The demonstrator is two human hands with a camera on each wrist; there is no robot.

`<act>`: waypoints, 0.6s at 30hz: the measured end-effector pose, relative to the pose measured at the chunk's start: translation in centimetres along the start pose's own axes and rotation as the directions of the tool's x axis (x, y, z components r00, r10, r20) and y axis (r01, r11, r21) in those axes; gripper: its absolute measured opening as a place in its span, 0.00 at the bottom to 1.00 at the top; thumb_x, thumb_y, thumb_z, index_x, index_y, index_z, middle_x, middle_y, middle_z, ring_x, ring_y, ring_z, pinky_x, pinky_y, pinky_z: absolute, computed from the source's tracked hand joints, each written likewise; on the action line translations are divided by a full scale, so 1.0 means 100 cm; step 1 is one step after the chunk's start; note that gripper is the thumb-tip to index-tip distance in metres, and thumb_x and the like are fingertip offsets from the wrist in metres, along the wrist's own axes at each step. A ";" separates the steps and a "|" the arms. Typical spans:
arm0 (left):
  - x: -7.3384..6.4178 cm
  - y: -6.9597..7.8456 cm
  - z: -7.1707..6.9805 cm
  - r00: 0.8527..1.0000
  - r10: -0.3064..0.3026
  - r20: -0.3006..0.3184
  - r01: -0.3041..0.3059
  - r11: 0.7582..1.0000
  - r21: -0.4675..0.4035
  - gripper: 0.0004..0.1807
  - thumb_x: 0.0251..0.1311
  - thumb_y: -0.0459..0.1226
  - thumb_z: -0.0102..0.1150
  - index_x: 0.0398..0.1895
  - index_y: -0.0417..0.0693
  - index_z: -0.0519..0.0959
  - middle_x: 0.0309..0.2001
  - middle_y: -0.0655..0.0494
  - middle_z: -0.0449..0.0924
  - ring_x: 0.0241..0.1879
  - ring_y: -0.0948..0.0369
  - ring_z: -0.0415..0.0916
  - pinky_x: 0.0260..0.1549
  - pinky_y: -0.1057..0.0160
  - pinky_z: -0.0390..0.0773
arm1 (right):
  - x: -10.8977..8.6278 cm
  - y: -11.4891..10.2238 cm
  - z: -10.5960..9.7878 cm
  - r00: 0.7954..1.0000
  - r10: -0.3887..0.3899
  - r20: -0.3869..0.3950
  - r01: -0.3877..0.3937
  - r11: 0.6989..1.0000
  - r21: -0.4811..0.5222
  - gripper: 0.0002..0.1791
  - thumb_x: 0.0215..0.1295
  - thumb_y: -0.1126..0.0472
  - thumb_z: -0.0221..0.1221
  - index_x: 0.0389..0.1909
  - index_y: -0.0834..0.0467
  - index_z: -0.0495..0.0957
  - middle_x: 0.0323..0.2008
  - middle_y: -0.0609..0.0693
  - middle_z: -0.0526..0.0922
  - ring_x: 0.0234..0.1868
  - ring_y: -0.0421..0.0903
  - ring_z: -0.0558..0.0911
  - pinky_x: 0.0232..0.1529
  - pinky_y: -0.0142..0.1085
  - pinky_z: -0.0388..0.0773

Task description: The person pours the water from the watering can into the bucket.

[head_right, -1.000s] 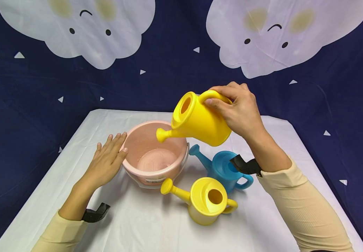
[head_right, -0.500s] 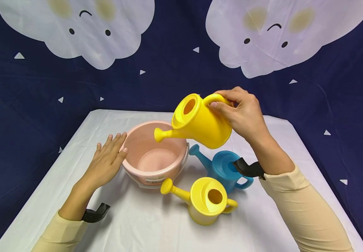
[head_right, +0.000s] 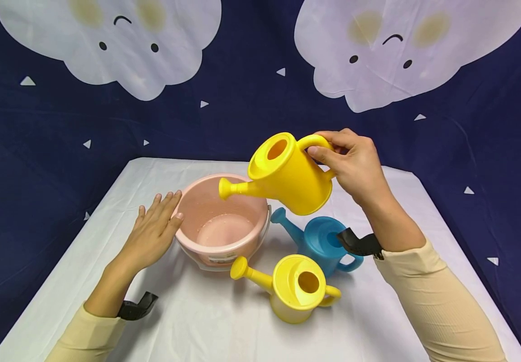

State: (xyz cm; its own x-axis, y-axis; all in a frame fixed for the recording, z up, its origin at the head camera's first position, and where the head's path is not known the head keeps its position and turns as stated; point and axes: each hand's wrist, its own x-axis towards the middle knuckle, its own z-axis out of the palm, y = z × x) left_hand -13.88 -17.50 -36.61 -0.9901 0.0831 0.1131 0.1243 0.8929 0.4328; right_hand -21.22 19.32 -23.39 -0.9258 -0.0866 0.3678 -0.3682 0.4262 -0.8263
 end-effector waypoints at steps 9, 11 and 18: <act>0.000 0.000 -0.001 1.000 -0.002 -0.001 0.002 1.000 -0.009 0.33 0.70 0.59 0.23 0.75 0.63 0.41 0.76 0.46 0.43 0.76 0.48 0.30 0.69 0.37 0.29 | 0.001 0.003 -0.002 0.999 0.036 -0.040 -0.033 0.997 0.072 0.19 0.58 0.57 0.64 0.49 0.60 0.82 0.33 0.41 0.78 0.38 0.42 0.73 0.35 0.22 0.76; 0.000 0.000 0.000 1.000 -0.001 -0.001 0.001 1.000 -0.008 0.33 0.70 0.59 0.23 0.75 0.62 0.41 0.76 0.46 0.43 0.76 0.48 0.30 0.69 0.37 0.29 | 0.001 0.003 -0.003 0.998 0.042 -0.053 -0.038 0.997 0.068 0.19 0.57 0.57 0.64 0.49 0.60 0.82 0.32 0.41 0.77 0.37 0.42 0.72 0.33 0.21 0.75; 0.000 0.000 0.000 1.000 -0.002 0.002 0.002 1.000 -0.005 0.33 0.70 0.59 0.23 0.75 0.62 0.41 0.76 0.46 0.42 0.76 0.49 0.29 0.69 0.37 0.28 | 0.001 0.008 -0.004 0.995 0.062 -0.083 -0.043 0.976 0.215 0.19 0.53 0.58 0.67 0.46 0.62 0.83 0.27 0.43 0.81 0.30 0.41 0.77 0.32 0.23 0.79</act>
State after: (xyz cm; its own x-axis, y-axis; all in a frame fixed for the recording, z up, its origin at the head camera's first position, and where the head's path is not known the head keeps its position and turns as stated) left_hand -13.87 -17.57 -36.60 -0.9905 0.0823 0.1106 0.1229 0.8908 0.4375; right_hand -21.61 20.01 -23.90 -0.9367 0.0147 0.3500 -0.3379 0.2256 -0.9138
